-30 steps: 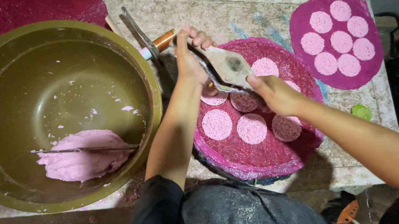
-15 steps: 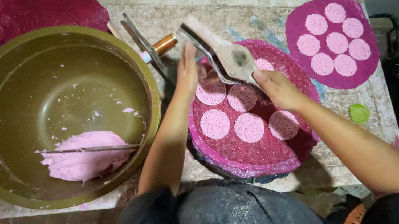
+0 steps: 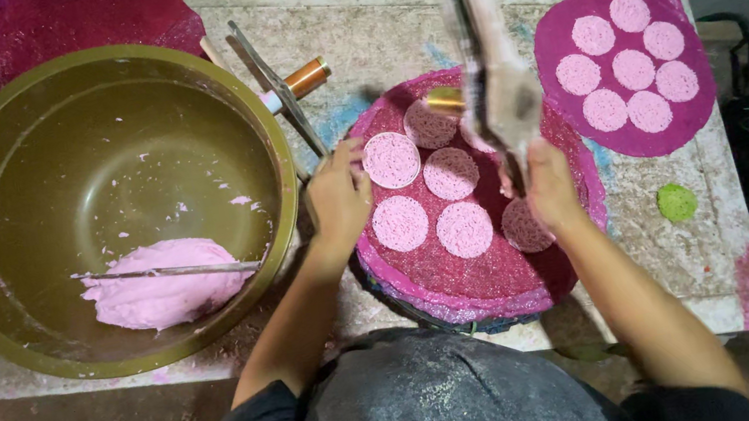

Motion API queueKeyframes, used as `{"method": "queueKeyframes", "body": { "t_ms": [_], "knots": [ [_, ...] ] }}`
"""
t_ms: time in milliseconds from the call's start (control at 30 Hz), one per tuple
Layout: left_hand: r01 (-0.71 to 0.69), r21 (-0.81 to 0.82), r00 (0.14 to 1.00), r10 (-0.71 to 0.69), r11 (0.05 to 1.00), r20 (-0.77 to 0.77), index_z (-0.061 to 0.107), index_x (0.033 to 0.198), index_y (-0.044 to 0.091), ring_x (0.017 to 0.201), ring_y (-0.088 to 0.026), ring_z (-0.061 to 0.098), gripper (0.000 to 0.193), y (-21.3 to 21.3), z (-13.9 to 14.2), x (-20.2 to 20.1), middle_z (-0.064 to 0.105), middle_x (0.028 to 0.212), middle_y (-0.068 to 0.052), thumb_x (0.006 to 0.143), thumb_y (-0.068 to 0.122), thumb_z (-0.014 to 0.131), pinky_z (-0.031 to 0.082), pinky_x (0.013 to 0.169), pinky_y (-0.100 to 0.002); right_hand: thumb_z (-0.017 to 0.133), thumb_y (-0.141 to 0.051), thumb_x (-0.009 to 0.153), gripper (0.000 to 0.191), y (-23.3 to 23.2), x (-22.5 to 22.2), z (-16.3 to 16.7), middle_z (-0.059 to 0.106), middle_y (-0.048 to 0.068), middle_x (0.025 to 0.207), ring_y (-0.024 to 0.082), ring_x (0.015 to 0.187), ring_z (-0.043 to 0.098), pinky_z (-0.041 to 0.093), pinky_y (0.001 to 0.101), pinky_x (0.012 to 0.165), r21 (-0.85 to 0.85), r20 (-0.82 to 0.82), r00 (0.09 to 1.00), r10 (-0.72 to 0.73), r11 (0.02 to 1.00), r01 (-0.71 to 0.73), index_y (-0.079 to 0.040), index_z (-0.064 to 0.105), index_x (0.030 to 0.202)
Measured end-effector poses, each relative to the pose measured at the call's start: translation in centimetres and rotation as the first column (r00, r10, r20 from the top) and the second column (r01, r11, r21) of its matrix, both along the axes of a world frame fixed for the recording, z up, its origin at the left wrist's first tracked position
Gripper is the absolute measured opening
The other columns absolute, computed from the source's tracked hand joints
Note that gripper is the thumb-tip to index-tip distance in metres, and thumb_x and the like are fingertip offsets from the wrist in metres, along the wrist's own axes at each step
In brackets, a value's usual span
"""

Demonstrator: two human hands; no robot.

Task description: The person scoops pink paste from a large basin with a wooden hand-press tool, loads it into the press, and presses round patties into circular molds set on magenta discs, then removes the formed patties and repeats the cycle for many molds.

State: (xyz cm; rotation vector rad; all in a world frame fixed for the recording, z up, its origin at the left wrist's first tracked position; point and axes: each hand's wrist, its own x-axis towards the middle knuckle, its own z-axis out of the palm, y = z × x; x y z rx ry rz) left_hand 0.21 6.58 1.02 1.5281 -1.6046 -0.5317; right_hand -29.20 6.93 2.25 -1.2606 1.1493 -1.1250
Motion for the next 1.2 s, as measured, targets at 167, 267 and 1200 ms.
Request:
{"method": "queueKeyframes", "body": {
  "t_ms": [167, 267, 1200],
  "knots": [
    [0.101, -0.032, 0.982, -0.095, 0.994, 0.165, 0.041, 0.146, 0.006, 0.129, -0.041, 0.045, 0.099, -1.2, -0.4, -2.0, 0.054, 0.137, -0.021, 0.063, 0.029, 0.09, 0.032, 0.107, -0.055, 0.044, -0.072, 0.1, 0.073, 3.6, -1.8, -1.9, 0.06, 0.004, 0.087, 0.016, 0.069, 0.057, 0.047, 0.0314, 0.06, -0.091, 0.211, 0.964, -0.161, 0.979, 0.184, -0.004, 0.056, 0.122],
    [0.115, 0.104, 0.946, -0.141, 0.988, 0.291, 0.032, 0.153, 0.006, 0.132, -0.037, 0.041, 0.117, -1.8, -0.8, -2.9, 0.049, 0.142, -0.019, 0.059, 0.037, 0.095, 0.027, 0.108, -0.056, 0.046, -0.075, 0.1, 0.076, 5.8, -2.9, -2.9, 0.057, 0.005, 0.086, 0.017, 0.069, 0.056, 0.046, 0.0323, 0.059, -0.126, 0.272, 0.94, -0.205, 0.961, 0.246, -0.004, 0.053, 0.124],
    [0.107, 0.501, 0.774, -0.389, 0.859, 0.5, 0.046, 0.144, 0.005, 0.135, -0.035, 0.042, 0.096, 17.6, -1.4, 8.7, 0.05, 0.141, -0.014, 0.063, 0.031, 0.091, 0.039, 0.109, -0.051, 0.043, -0.082, 0.094, 0.086, 7.6, 4.6, -0.1, 0.058, 0.006, 0.084, 0.02, 0.07, 0.055, 0.047, 0.035, 0.064, -0.051, 0.223, 0.975, 0.004, 0.999, 0.008, -0.004, 0.054, 0.127]
  ]
}}
